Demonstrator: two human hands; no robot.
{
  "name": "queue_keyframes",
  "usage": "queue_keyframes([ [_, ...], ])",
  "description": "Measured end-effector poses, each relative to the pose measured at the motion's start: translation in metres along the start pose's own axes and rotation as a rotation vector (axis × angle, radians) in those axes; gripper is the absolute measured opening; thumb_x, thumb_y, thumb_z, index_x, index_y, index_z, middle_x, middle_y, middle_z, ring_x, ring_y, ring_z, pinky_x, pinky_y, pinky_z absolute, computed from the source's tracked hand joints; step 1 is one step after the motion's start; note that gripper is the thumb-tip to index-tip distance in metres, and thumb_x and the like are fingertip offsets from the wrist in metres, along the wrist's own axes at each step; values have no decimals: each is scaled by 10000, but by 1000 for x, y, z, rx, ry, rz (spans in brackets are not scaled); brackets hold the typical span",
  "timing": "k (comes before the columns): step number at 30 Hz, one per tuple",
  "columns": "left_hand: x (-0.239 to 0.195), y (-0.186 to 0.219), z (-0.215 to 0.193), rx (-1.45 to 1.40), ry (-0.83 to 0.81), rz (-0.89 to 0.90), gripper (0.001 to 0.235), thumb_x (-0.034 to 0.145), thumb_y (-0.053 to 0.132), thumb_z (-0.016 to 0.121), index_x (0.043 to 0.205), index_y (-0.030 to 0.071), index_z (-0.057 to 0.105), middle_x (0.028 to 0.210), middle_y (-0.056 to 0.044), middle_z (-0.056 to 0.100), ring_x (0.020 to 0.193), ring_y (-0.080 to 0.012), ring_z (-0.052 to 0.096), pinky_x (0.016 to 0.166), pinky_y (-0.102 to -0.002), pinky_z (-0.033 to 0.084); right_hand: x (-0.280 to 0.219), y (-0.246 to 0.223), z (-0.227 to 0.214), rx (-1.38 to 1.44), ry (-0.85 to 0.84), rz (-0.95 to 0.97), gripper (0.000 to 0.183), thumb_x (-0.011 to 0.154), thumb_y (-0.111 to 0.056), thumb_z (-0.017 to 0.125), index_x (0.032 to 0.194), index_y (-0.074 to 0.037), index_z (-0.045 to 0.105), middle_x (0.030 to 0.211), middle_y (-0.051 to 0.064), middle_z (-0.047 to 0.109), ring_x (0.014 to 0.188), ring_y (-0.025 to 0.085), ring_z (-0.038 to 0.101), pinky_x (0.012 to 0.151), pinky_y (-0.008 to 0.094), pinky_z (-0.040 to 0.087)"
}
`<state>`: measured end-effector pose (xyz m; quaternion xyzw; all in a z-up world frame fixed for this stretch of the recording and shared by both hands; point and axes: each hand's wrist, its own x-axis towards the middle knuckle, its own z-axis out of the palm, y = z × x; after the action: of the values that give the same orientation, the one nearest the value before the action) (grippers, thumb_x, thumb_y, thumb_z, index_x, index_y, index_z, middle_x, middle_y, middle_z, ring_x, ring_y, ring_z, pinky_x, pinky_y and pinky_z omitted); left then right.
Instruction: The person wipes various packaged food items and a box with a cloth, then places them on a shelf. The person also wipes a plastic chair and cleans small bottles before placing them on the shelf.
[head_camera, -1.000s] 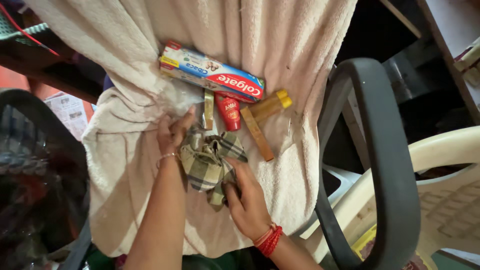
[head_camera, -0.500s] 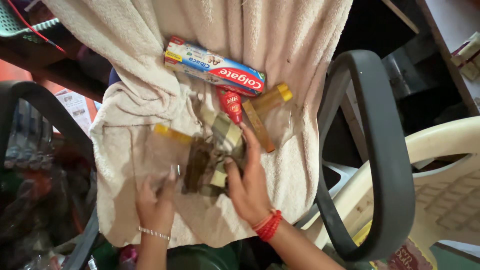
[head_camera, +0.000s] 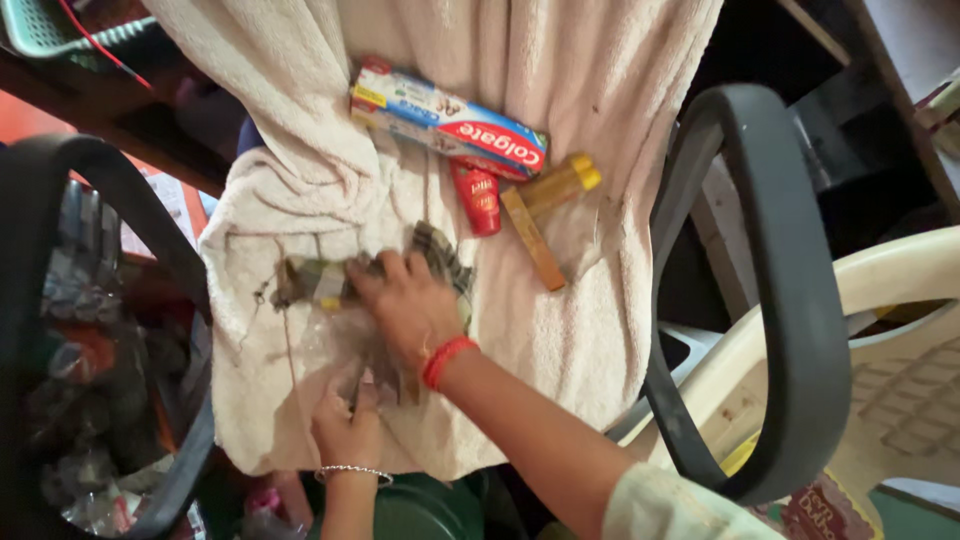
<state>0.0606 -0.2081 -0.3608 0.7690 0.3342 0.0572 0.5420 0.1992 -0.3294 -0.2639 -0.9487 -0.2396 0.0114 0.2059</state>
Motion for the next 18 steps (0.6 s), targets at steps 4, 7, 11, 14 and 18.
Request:
queue_keyframes([
  [4, 12, 19, -4, 287, -35, -85, 311, 932, 155, 766, 1130, -81, 727, 990, -168, 773, 892, -215, 723, 832, -371, 549, -46, -12, -13, 103, -16, -121, 607, 783, -164, 705, 1377, -270, 631, 1254, 91, 593, 1076, 334, 590, 772, 420, 580],
  [7, 9, 19, -5, 69, -24, 49, 381, 851, 92, 719, 1196, -59, 664, 1052, -138, 750, 938, -185, 696, 853, -342, 534, -61, -7, -18, 142, -61, -97, 571, 786, -172, 718, 1346, -261, 654, 1247, 90, 599, 1065, 330, 600, 731, 430, 575],
  [11, 11, 17, 3, -24, 10, 22, 343, 903, 105, 693, 1225, -12, 673, 1083, -90, 750, 943, -160, 682, 841, -317, 521, -51, -6, -16, 85, 49, 60, 559, 785, -159, 718, 1333, -262, 669, 1239, 85, 610, 1104, 337, 607, 752, 428, 582],
  [14, 16, 22, 1, -110, -56, -1, 258, 986, 117, 616, 1192, -22, 687, 1037, -129, 744, 908, -190, 658, 801, -339, 521, -56, -18, -12, 150, 16, 74, 558, 757, -158, 726, 1306, -245, 671, 1253, 106, 603, 1098, 348, 603, 769, 442, 574],
  [18, 4, 40, -16, 79, -28, 74, 276, 948, 151, 602, 1174, 24, 694, 979, -112, 763, 848, -165, 686, 765, -337, 536, -77, -27, -18, 233, -14, 72, 523, 796, -100, 677, 1297, -252, 684, 1223, 89, 623, 1095, 334, 627, 805, 445, 565],
])
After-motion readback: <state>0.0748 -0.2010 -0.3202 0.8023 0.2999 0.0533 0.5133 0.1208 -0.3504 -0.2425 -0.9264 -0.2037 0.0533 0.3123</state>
